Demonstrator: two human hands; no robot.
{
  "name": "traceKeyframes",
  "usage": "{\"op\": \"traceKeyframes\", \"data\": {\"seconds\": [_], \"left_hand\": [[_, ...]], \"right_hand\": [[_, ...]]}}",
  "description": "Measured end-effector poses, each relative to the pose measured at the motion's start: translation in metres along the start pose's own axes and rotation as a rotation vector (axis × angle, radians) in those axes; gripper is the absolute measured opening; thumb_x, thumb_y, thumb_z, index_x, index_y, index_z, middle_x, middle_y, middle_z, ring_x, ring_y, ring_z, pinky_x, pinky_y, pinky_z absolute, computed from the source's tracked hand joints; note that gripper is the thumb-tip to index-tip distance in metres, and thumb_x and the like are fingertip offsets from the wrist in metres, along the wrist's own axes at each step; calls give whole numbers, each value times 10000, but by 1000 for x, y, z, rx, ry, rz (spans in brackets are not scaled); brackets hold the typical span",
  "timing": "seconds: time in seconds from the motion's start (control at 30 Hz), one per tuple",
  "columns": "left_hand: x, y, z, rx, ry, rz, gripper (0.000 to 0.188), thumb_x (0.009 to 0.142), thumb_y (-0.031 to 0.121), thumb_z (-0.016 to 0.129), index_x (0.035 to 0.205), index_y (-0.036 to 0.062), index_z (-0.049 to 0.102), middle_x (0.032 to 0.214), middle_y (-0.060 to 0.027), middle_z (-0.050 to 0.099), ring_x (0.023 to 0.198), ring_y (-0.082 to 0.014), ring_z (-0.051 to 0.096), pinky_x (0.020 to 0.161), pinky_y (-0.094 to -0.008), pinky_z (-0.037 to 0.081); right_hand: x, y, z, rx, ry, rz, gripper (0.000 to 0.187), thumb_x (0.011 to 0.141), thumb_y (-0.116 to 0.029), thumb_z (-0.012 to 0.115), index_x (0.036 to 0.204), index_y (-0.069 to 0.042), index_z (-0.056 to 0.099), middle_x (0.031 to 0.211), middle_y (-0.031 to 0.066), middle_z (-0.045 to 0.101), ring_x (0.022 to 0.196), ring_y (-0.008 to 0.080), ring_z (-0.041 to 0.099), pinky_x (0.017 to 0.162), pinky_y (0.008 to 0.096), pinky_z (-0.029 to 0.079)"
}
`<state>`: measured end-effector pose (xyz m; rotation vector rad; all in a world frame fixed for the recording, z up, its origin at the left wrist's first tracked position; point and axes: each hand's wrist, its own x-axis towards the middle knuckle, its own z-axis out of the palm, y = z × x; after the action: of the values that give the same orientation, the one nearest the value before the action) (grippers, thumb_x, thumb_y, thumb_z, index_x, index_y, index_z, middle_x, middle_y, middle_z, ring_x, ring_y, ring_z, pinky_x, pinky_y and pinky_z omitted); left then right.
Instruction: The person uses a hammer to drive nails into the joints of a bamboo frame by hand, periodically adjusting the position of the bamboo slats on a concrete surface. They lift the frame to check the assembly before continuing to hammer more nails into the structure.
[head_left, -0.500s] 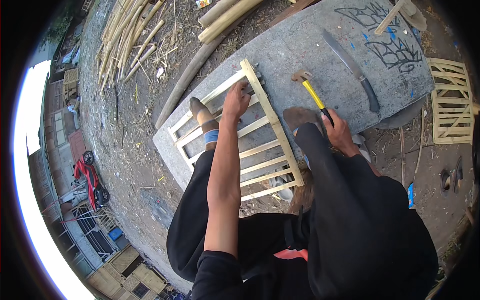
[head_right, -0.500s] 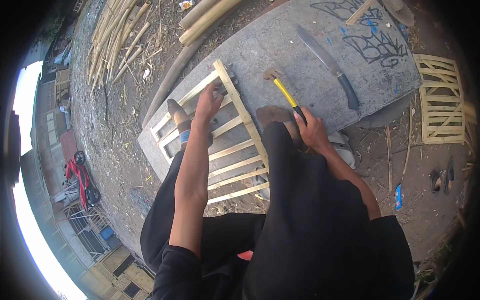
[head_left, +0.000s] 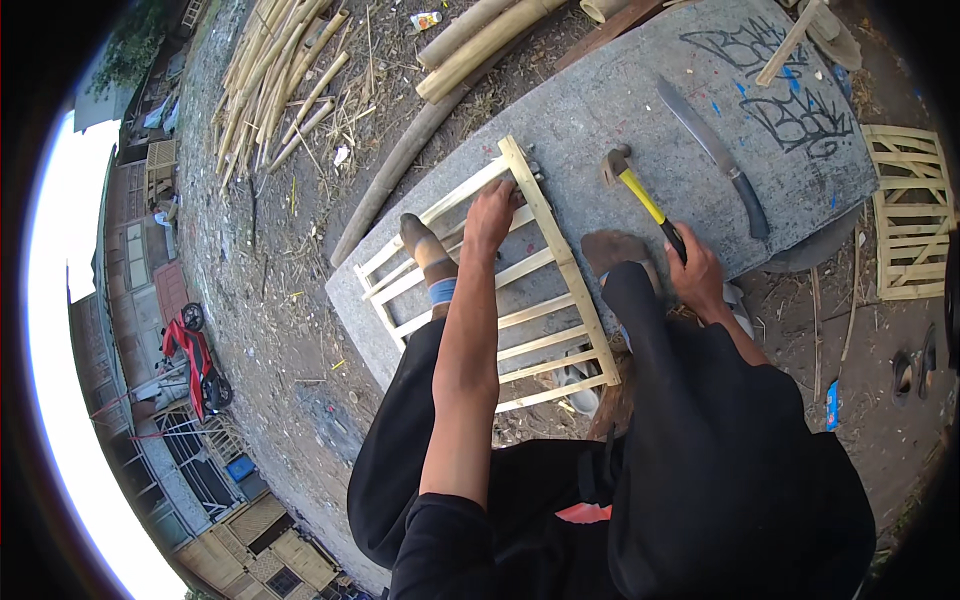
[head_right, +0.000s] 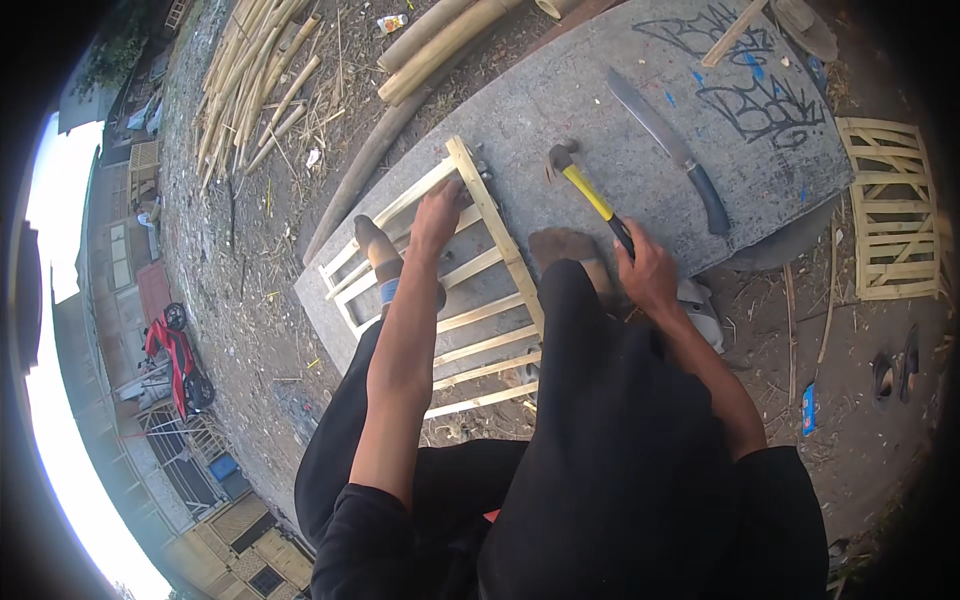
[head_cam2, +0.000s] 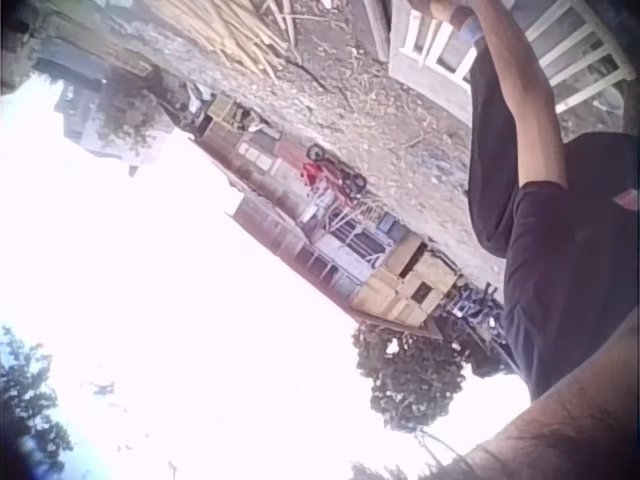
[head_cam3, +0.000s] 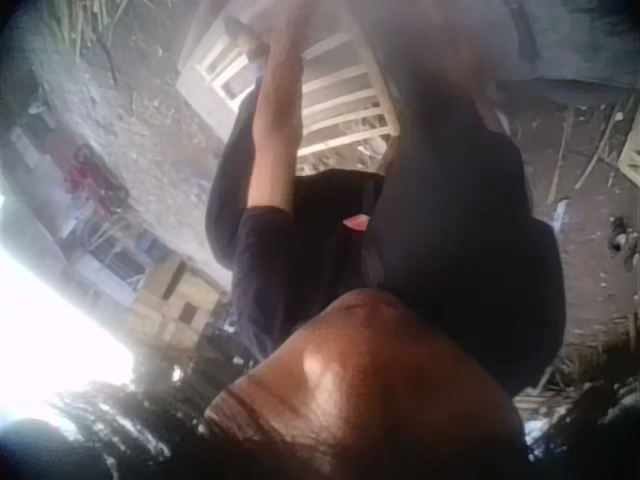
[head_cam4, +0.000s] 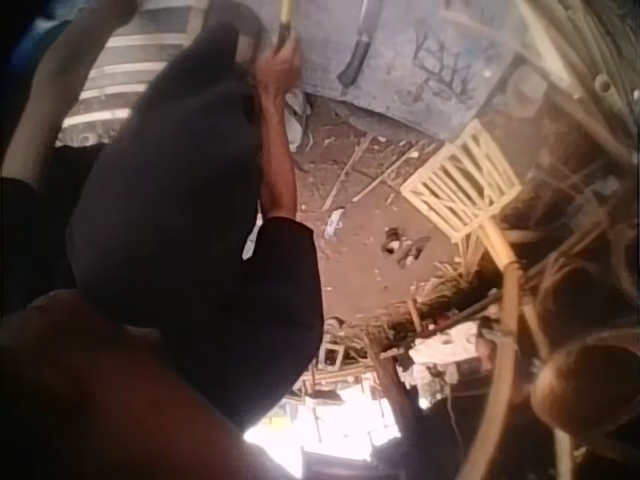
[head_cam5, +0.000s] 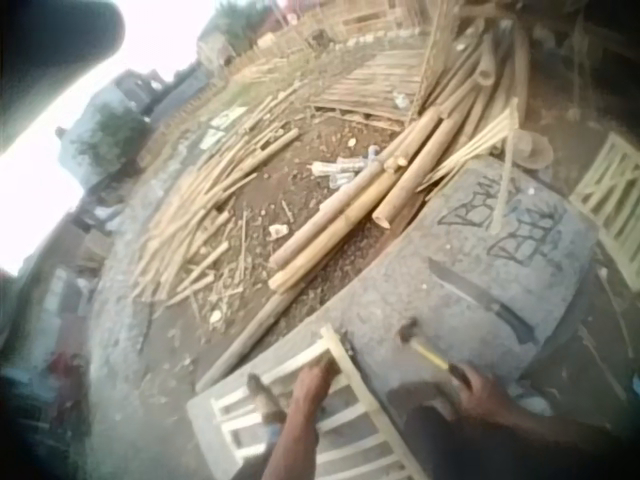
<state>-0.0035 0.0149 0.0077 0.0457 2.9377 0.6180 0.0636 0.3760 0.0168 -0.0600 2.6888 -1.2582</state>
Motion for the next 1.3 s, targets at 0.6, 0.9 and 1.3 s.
{"op": "traceKeyframes", "data": {"seconds": [0.6, 0.9, 1.3], "left_hand": [[3, -37, 16, -259, -81, -185, 358, 990, 355, 520, 1242, 122, 620, 1201, -120, 622, 1155, -337, 553, 1002, -577, 352], [9, -50, 9, -337, 63, -156, 320, 978, 343, 556, 1162, 103, 658, 1108, -141, 653, 1091, -323, 583, 984, -467, 371], [9, -42, 14, -460, 50, -196, 363, 966, 363, 563, 1174, 85, 670, 1093, -139, 672, 1109, -321, 589, 1017, -476, 347]], "right_hand": [[57, -77, 73, -119, -199, -348, 364, 896, -308, 640, 1144, -42, 640, 1111, 161, 644, 1076, 340, 580, 941, 465, 447], [83, -98, 135, 210, -394, -66, 329, 908, -314, 641, 1034, -12, 672, 890, 242, 677, 903, 440, 644, 796, 517, 497], [84, -89, 145, 296, -356, -22, 321, 880, -283, 680, 1053, -13, 688, 916, 225, 690, 898, 422, 653, 790, 486, 501]]}}
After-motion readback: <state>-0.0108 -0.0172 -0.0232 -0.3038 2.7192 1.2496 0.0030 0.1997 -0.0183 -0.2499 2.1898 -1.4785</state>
